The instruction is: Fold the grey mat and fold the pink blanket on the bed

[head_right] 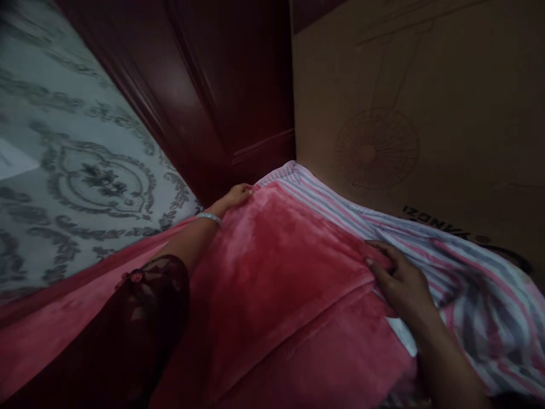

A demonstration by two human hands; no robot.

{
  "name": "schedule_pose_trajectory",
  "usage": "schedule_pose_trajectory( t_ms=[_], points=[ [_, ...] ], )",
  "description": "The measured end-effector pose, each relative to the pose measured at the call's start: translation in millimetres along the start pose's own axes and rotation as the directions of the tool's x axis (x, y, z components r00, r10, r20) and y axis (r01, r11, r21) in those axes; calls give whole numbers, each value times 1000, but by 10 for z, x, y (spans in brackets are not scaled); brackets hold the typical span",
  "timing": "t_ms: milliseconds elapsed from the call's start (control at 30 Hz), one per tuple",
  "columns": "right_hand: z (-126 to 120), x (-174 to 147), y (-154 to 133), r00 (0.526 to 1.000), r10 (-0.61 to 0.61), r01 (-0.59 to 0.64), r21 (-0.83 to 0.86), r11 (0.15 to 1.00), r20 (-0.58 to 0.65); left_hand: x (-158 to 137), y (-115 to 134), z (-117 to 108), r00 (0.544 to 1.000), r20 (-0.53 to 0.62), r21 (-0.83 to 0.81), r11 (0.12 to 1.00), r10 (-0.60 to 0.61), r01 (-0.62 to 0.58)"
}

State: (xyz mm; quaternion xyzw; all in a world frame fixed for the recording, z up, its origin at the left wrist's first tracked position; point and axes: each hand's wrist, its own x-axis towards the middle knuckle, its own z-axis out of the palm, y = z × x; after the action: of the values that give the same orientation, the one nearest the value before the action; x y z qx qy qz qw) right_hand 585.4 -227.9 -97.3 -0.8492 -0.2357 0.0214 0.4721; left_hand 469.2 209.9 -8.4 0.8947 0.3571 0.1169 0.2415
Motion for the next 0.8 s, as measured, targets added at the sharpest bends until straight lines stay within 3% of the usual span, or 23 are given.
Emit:
schedule_pose_trajectory(
  t_ms=[167,267,400,633,800],
  points=[
    [-60,-8,-138,994,94,-94,-11,996,59,-714,-589,-429,993,35,105,989,-108,104],
    [-69,-5,-145,994,88,-85,-37,996,62,-1122,-877,-653,985,26,193,968,-169,161],
    [-49,15,-99,995,95,-95,-23,995,24,-1438,-1137,-778,978,-29,300,932,-206,205],
    [-49,31,-144,993,117,-116,-19,993,28,-1550,-1274,-608,969,-158,393,888,-191,240],
    [-31,35,-55,1000,-3,1,-66,998,-24,-1778,-1188,-713,988,-138,430,894,-71,124]
  ],
)
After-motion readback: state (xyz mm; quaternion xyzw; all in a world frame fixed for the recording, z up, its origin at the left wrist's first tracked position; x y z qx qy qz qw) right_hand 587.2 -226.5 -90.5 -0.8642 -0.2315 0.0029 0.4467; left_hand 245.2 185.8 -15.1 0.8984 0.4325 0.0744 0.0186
